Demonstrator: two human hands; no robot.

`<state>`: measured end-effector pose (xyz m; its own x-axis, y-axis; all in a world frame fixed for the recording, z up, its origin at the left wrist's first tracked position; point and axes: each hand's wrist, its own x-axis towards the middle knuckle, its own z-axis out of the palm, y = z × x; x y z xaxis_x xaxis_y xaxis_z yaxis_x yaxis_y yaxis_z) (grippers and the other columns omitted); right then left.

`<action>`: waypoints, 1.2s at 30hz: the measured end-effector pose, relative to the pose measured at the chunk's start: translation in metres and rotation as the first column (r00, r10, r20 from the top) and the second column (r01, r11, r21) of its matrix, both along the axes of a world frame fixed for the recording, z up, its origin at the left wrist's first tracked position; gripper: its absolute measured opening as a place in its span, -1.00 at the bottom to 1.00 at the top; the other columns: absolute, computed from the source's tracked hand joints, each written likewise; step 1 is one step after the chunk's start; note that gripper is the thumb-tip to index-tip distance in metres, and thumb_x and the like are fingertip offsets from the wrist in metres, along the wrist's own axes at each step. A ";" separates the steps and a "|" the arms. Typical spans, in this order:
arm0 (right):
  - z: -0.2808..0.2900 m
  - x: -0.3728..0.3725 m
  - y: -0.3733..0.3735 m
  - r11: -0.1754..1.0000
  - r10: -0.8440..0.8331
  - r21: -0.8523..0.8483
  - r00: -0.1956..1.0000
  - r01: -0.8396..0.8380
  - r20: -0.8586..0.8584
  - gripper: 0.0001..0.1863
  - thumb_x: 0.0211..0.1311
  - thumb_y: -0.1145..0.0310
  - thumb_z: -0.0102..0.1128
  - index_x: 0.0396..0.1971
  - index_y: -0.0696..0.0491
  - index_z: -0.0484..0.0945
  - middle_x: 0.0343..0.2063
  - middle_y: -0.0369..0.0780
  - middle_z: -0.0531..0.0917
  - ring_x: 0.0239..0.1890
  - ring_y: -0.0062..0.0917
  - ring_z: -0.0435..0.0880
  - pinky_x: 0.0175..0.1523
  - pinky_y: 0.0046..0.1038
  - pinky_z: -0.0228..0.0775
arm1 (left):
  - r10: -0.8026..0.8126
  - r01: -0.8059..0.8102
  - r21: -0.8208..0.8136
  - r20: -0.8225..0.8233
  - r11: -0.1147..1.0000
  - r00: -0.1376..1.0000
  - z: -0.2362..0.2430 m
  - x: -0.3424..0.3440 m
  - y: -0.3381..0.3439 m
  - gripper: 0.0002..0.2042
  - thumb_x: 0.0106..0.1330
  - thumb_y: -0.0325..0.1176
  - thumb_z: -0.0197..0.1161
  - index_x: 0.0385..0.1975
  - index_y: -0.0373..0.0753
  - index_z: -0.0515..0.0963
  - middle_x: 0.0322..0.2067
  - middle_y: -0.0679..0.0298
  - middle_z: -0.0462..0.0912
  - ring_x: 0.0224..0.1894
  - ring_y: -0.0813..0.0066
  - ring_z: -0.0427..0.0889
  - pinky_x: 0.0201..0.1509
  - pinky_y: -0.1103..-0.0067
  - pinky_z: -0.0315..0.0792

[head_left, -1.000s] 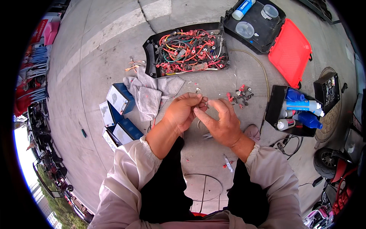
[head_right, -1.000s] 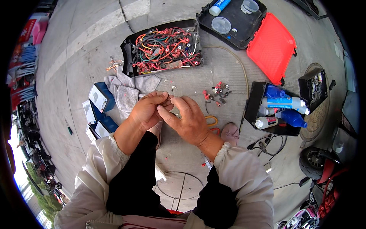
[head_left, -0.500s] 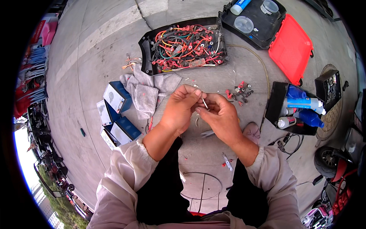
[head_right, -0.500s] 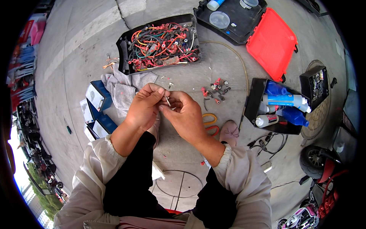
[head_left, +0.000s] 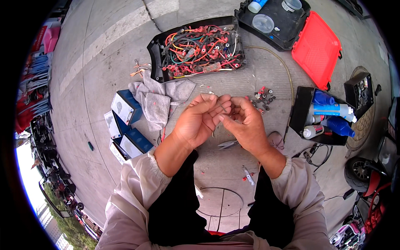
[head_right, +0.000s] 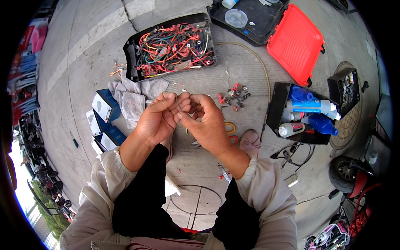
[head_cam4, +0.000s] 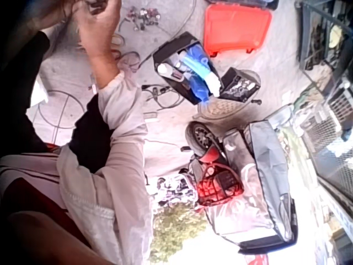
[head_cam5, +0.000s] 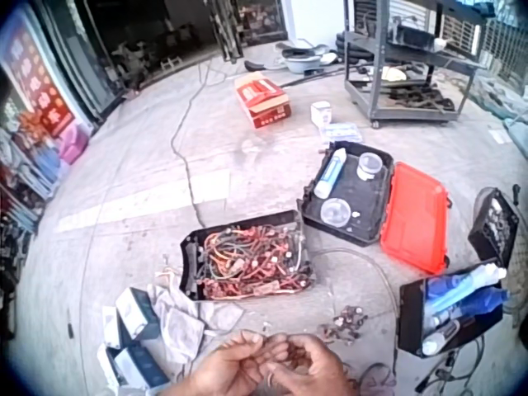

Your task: The person strips insulation from a white wire using a knife, then uses pliers to crimp a red connector onto the exposed end. The person repeats this process with another wire, stripping and crimping connectors.

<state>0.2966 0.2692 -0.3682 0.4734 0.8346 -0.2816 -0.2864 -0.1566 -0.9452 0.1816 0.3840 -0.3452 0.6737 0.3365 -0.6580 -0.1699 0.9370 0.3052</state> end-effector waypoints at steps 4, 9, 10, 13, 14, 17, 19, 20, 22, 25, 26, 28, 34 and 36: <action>0.009 0.004 0.001 0.992 -0.119 0.058 0.967 0.109 0.225 -0.55 -0.01 0.53 0.35 -0.05 0.13 0.48 -0.26 -0.27 0.52 -0.31 -0.61 0.52 -0.27 -0.57 0.40 | -0.007 0.007 0.005 0.088 1.000 0.996 0.000 0.001 -0.002 -0.91 0.43 -0.43 0.02 -0.27 -0.23 0.48 0.10 -0.03 0.51 0.11 0.20 0.55 0.12 0.45 0.51; 0.016 0.018 -0.001 0.996 -0.077 0.077 0.863 0.045 0.499 -0.58 -0.02 0.57 0.32 -0.08 0.06 0.53 -0.30 -0.24 0.49 -0.33 -0.51 0.51 -0.27 -0.49 0.40 | -0.039 0.027 0.062 0.206 0.998 0.978 -0.002 0.000 -0.005 -0.92 0.42 -0.45 0.04 -0.28 -0.24 0.49 0.11 -0.04 0.49 0.20 0.18 0.47 0.27 0.39 0.41; 0.018 0.020 -0.001 0.998 -0.057 0.055 0.845 0.032 0.532 -0.61 -0.02 0.57 0.31 -0.10 0.05 0.54 -0.31 -0.23 0.50 -0.34 -0.49 0.51 -0.27 -0.48 0.40 | -0.058 0.041 0.090 0.202 0.995 0.978 -0.004 -0.001 -0.005 -0.92 0.42 -0.45 0.05 -0.28 -0.24 0.49 0.10 -0.04 0.50 0.19 0.19 0.48 0.28 0.38 0.40; 0.015 0.027 -0.003 0.999 -0.016 0.046 0.796 -0.015 0.605 -0.71 0.00 0.58 0.29 -0.21 0.06 0.56 -0.33 -0.22 0.51 -0.35 -0.46 0.51 -0.26 -0.46 0.40 | -0.096 0.074 0.126 0.182 0.989 0.978 -0.008 -0.001 -0.006 -0.93 0.41 -0.46 0.07 -0.29 -0.25 0.50 0.06 -0.01 0.53 0.17 0.23 0.50 0.31 0.37 0.38; 0.014 0.028 -0.003 0.998 -0.006 0.051 0.781 -0.033 0.624 -0.74 0.01 0.59 0.28 -0.24 0.07 0.57 -0.34 -0.21 0.51 -0.35 -0.45 0.51 -0.26 -0.45 0.41 | -0.106 0.083 0.131 0.175 0.988 0.979 -0.008 -0.001 -0.007 -0.94 0.41 -0.46 0.08 -0.30 -0.25 0.50 0.04 0.01 0.54 0.16 0.24 0.50 0.32 0.37 0.37; 0.011 0.031 -0.005 0.995 0.056 0.025 0.757 -0.095 0.651 -0.84 0.08 0.56 0.26 -0.30 0.12 0.55 -0.38 -0.24 0.52 -0.39 -0.55 0.50 -0.29 -0.49 0.39 | -0.111 0.089 0.146 0.152 0.985 0.982 -0.007 0.000 -0.008 -0.93 0.41 -0.46 0.08 -0.30 -0.26 0.50 -0.01 0.04 0.57 0.12 0.27 0.54 0.29 0.39 0.41; 0.002 0.027 -0.007 1.000 0.014 0.011 0.948 -0.019 0.319 -0.89 0.15 0.52 0.25 -0.32 0.14 0.54 -0.42 -0.30 0.52 -0.42 -0.63 0.47 -0.31 -0.54 0.36 | -0.140 0.118 0.164 0.127 0.979 0.982 -0.007 0.001 -0.007 -0.93 0.41 -0.47 0.08 -0.30 -0.27 0.50 -0.02 0.03 0.58 0.07 0.28 0.58 0.23 0.41 0.46; -0.002 0.026 -0.009 1.000 -0.016 -0.006 0.991 0.017 0.132 -0.90 0.18 0.50 0.25 -0.32 0.15 0.54 -0.45 -0.32 0.52 -0.43 -0.67 0.46 -0.32 -0.56 0.35 | -0.154 0.133 0.173 0.115 0.976 0.981 -0.007 0.002 -0.007 -0.93 0.41 -0.47 0.08 -0.30 -0.28 0.50 -0.02 0.03 0.58 0.04 0.29 0.60 0.20 0.42 0.49; 0.012 0.030 -0.008 0.997 -0.020 -0.077 0.986 0.007 -0.163 -0.89 0.27 0.43 0.21 -0.31 0.16 0.54 -0.49 -0.40 0.52 -0.46 -0.77 0.41 -0.34 -0.66 0.29 | -0.143 0.131 0.186 0.052 0.974 0.988 -0.006 0.001 -0.006 -0.93 0.40 -0.47 0.09 -0.30 -0.28 0.50 -0.06 0.04 0.60 -0.02 0.30 0.64 0.11 0.45 0.56; 0.007 0.028 -0.008 0.998 -0.051 -0.054 0.952 0.037 -0.302 -0.89 0.29 0.42 0.19 -0.31 0.16 0.54 -0.49 -0.41 0.53 -0.45 -0.79 0.41 -0.34 -0.69 0.28 | -0.150 0.151 0.232 -0.022 0.961 0.988 -0.006 0.000 -0.005 -0.93 0.40 -0.48 0.10 -0.31 -0.29 0.50 -0.11 0.05 0.63 -0.08 0.30 0.67 0.00 0.47 0.62; 0.008 0.028 -0.009 0.997 -0.050 -0.063 0.956 0.033 -0.288 -0.89 0.29 0.42 0.19 -0.31 0.16 0.54 -0.48 -0.41 0.54 -0.45 -0.80 0.42 -0.34 -0.70 0.28 | -0.156 0.162 0.251 -0.044 0.954 0.987 -0.007 -0.001 -0.005 -0.94 0.40 -0.48 0.10 -0.31 -0.29 0.50 -0.13 0.05 0.64 -0.09 0.30 0.68 -0.04 0.48 0.64; 0.012 0.027 -0.008 0.998 -0.049 -0.057 0.963 0.035 -0.265 -0.89 0.30 0.42 0.18 -0.32 0.16 0.54 -0.48 -0.40 0.54 -0.44 -0.80 0.43 -0.34 -0.71 0.28 | -0.194 0.207 0.289 -0.076 0.935 0.978 -0.006 0.000 -0.007 -0.94 0.39 -0.48 0.11 -0.32 -0.29 0.51 -0.19 0.09 0.65 -0.13 0.34 0.69 -0.08 0.50 0.65; 0.020 0.025 -0.007 0.999 0.013 -0.039 0.981 -0.021 -0.192 -0.91 0.28 0.45 0.19 -0.35 0.15 0.53 -0.47 -0.39 0.54 -0.43 -0.80 0.44 -0.34 -0.70 0.29 | -0.198 0.226 0.379 -0.110 0.897 0.974 -0.006 0.002 -0.010 -0.95 0.35 -0.47 0.18 -0.36 -0.27 0.52 -0.34 0.24 0.65 -0.29 0.49 0.66 -0.12 0.53 0.62; 0.023 0.021 -0.006 0.999 0.016 -0.040 0.991 -0.022 -0.135 -0.92 0.24 0.48 0.23 -0.36 0.14 0.53 -0.47 -0.38 0.52 -0.42 -0.80 0.44 -0.34 -0.68 0.29 | -0.169 0.216 0.448 -0.144 0.868 0.975 -0.009 0.002 -0.011 -0.95 0.34 -0.47 0.20 -0.37 -0.27 0.53 -0.37 0.26 0.65 -0.31 0.52 0.64 -0.12 0.54 0.59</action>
<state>0.3172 0.2628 -0.3449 0.4131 0.8296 -0.3757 -0.4072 -0.2008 -0.8910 0.1841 0.3732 -0.3539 0.6970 0.4860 -0.5273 0.0523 0.6989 0.7133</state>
